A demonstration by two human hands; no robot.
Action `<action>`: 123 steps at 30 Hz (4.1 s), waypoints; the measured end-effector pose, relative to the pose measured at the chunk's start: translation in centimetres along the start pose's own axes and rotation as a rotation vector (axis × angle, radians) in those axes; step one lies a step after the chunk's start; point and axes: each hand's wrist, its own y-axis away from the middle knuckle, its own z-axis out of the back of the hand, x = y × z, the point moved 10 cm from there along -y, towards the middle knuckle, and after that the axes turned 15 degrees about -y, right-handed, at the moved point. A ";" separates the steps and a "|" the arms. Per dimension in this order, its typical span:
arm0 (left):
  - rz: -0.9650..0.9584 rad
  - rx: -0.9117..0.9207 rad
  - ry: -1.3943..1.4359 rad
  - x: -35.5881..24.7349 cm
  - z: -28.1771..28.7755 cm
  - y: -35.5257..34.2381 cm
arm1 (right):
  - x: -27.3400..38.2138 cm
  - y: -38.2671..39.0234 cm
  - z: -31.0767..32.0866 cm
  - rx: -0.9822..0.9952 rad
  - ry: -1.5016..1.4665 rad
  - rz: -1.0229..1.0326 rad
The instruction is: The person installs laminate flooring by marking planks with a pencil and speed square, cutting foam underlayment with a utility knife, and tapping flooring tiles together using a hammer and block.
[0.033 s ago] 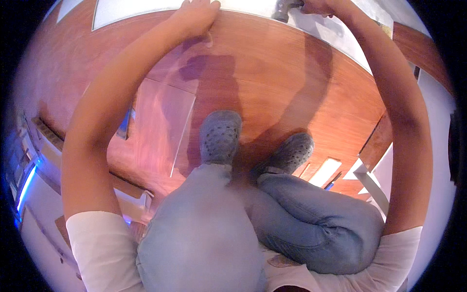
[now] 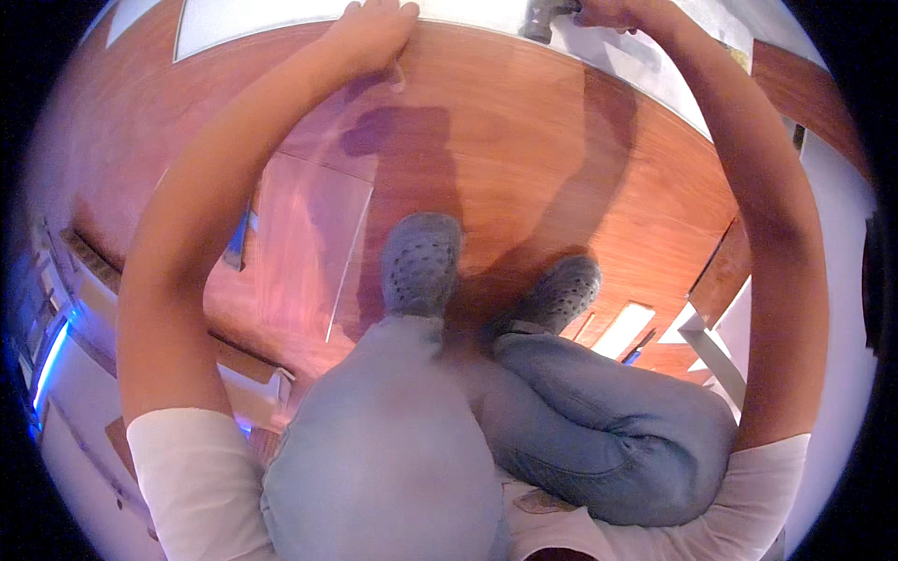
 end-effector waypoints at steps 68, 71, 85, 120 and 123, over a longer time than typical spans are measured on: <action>-0.079 0.145 -0.203 -6.4 2.2 -9.4 | -20.3 36.9 -10.7 -0.529 -0.432 -0.695; -0.092 -0.106 0.037 -13.6 7.1 -12.1 | -20.3 37.4 -11.6 -0.564 -0.534 -0.639; -0.050 -0.583 0.098 -34.7 10.7 -13.4 | -13.3 40.8 -13.6 -0.647 -0.610 -0.728; 0.050 -0.540 0.197 -37.8 12.8 -14.3 | -16.3 42.2 -16.6 -1.199 -0.197 -0.745; -0.001 -0.605 0.168 -38.0 13.0 -14.5 | -16.5 42.4 -17.6 -1.229 -0.209 -0.752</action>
